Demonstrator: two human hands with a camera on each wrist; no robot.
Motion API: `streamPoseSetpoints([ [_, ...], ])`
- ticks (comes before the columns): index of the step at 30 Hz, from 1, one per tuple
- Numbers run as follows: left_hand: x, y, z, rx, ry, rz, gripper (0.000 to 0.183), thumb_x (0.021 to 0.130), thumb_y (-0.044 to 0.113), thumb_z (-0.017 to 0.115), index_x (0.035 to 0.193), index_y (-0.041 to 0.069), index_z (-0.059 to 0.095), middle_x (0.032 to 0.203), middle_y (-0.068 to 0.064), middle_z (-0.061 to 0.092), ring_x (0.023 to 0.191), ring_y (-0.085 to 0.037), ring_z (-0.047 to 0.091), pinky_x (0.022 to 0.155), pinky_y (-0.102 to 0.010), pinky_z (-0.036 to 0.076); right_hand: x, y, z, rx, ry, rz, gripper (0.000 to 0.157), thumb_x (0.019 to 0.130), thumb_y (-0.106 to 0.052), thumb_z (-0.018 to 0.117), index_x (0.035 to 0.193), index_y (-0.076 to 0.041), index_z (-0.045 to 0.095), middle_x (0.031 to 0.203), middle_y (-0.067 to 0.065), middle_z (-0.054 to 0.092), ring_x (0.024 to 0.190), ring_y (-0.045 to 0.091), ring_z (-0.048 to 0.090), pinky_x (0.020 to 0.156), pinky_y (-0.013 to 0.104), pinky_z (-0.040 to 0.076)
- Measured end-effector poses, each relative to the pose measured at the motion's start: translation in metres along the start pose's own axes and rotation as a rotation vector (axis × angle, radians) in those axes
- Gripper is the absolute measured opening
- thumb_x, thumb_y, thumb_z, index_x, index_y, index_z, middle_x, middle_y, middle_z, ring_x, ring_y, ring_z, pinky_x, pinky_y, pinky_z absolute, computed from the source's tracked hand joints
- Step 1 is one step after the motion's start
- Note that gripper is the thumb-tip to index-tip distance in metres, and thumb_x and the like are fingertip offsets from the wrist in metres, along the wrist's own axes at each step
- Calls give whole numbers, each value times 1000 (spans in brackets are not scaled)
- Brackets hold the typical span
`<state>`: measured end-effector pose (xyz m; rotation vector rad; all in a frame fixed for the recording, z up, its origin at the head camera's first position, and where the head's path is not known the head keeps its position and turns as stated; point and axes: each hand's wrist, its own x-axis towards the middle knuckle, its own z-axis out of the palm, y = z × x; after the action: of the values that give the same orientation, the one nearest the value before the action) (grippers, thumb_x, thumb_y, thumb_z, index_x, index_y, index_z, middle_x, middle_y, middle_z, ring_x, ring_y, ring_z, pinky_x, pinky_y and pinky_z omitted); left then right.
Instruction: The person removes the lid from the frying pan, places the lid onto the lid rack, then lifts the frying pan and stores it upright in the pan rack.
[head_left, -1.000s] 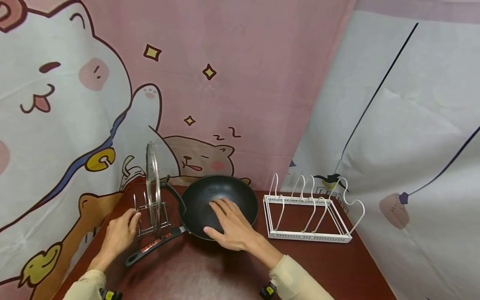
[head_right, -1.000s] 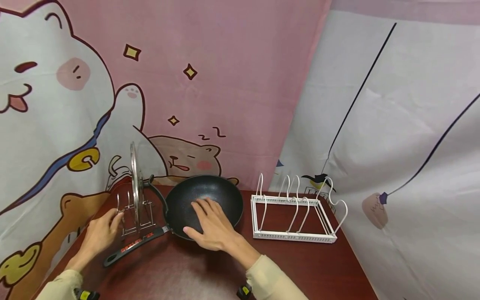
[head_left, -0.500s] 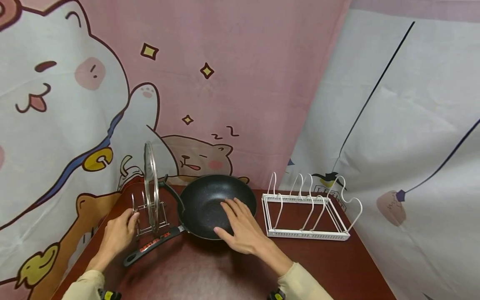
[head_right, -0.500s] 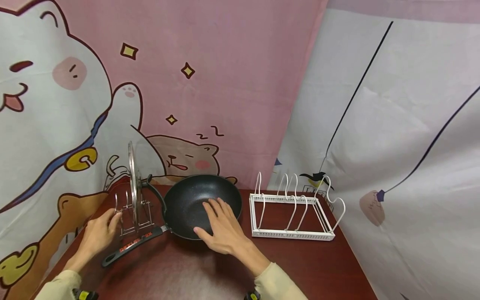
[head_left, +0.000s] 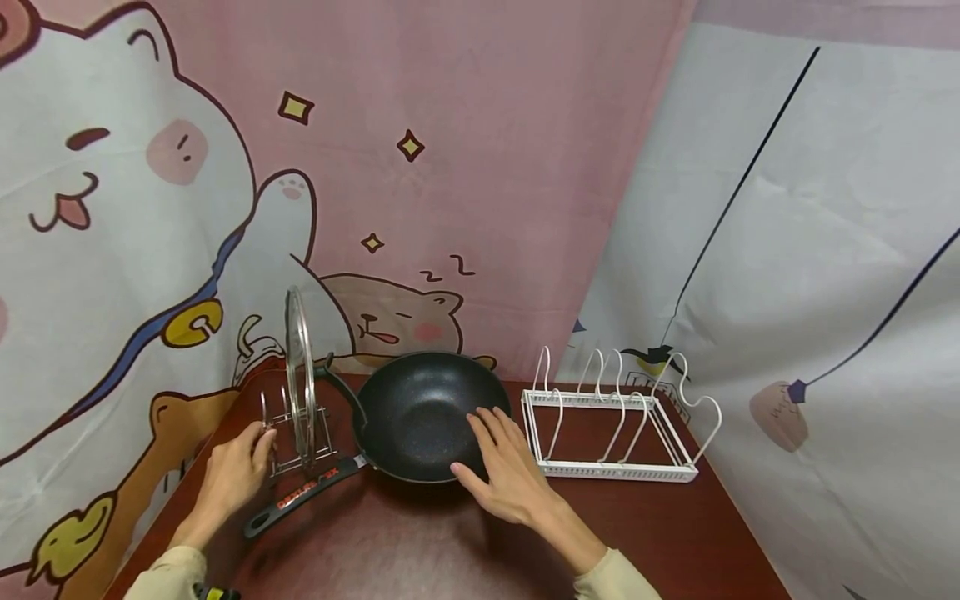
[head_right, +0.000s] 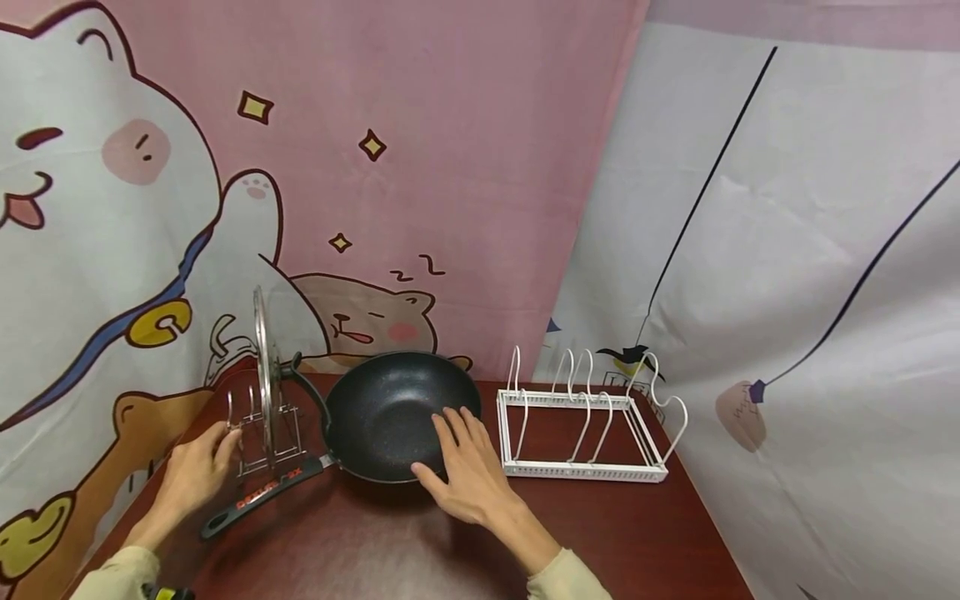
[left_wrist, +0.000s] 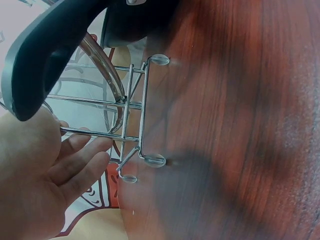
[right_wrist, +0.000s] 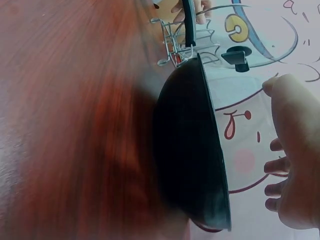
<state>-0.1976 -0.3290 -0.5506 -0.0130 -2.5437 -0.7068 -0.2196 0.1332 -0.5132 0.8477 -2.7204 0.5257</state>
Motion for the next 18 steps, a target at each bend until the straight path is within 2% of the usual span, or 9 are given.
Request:
streamPoseSetpoints([
  [6,1,0,-1,2,5,-3,21,116,18,63,96,13,65,72,0,65,69,-31,69,61,-55,50,-10,7,0,-25,65,20,82,110,-59,63,170,-7,44,176,22,46,168,48,38,136,66,34],
  [18,-1,1,0,7,-5,-6,22,117,18,62,96,11,65,70,0,63,66,-27,64,61,-48,47,-23,15,9,-18,102,101,80,108,-54,67,166,-2,49,173,25,48,165,50,43,135,64,36],
])
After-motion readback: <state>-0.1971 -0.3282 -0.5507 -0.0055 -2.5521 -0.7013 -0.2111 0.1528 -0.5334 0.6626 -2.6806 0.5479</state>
